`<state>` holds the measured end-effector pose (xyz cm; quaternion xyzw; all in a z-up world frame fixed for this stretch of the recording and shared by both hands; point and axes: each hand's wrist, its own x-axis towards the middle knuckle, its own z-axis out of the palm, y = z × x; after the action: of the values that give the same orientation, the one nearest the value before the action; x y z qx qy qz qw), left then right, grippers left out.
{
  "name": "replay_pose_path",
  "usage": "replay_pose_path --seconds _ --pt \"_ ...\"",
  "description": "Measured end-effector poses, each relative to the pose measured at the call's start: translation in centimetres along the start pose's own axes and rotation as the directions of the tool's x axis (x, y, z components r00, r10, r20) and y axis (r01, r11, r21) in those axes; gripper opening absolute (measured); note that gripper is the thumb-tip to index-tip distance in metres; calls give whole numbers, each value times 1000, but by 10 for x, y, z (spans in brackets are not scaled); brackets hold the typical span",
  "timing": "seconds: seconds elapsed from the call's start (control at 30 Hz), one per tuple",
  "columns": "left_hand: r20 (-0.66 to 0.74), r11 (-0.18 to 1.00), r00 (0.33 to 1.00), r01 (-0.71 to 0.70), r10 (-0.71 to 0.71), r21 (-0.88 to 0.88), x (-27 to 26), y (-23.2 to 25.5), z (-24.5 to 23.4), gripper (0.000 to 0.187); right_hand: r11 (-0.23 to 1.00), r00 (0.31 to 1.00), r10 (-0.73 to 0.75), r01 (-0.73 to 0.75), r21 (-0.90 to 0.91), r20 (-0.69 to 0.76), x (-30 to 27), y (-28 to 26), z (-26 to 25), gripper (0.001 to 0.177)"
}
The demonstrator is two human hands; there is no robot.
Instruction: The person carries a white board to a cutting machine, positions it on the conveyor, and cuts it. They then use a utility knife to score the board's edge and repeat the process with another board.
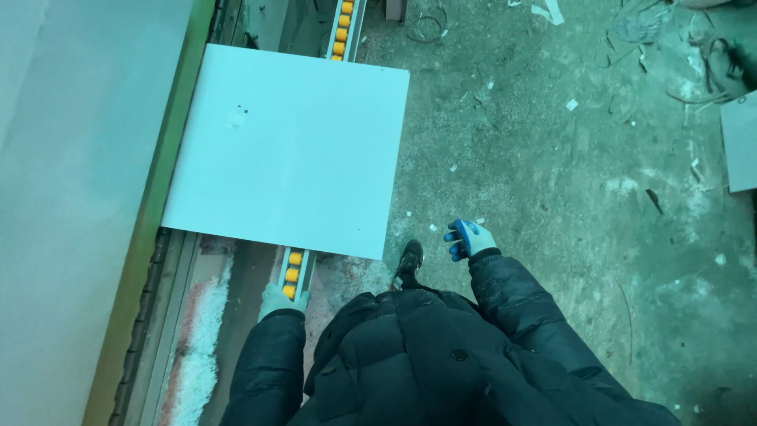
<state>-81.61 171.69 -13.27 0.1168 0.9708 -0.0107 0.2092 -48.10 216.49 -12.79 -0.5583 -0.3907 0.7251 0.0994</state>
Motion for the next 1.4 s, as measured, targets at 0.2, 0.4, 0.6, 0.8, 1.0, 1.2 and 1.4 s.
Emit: replay_pose_path --seconds 0.2,0.4,0.6,0.8,1.0,1.2,1.4 --pt "26 995 997 67 -69 68 57 85 -25 118 996 996 -85 85 -25 9 70 -73 -39 42" --pt "49 990 992 110 -115 88 71 122 -44 107 1000 1000 -3 3 -8 8 99 -75 -68 45" --pt "-137 993 986 83 -95 -88 83 149 -43 114 989 989 148 -148 -2 1 118 -60 -73 51" --pt "-238 996 970 25 -44 -82 141 224 -59 113 994 994 108 -108 -15 -8 164 -111 -64 49" --pt "-134 995 990 -55 44 -79 224 311 -85 97 997 997 79 -79 -6 -13 224 -202 -38 49" --pt "-95 995 993 -80 74 -56 277 383 -115 96 998 1000 18 -17 -54 0 296 -305 7 44" --pt "4 987 991 -130 131 -89 316 430 -135 98 994 998 -33 39 -100 57 356 -367 59 45"
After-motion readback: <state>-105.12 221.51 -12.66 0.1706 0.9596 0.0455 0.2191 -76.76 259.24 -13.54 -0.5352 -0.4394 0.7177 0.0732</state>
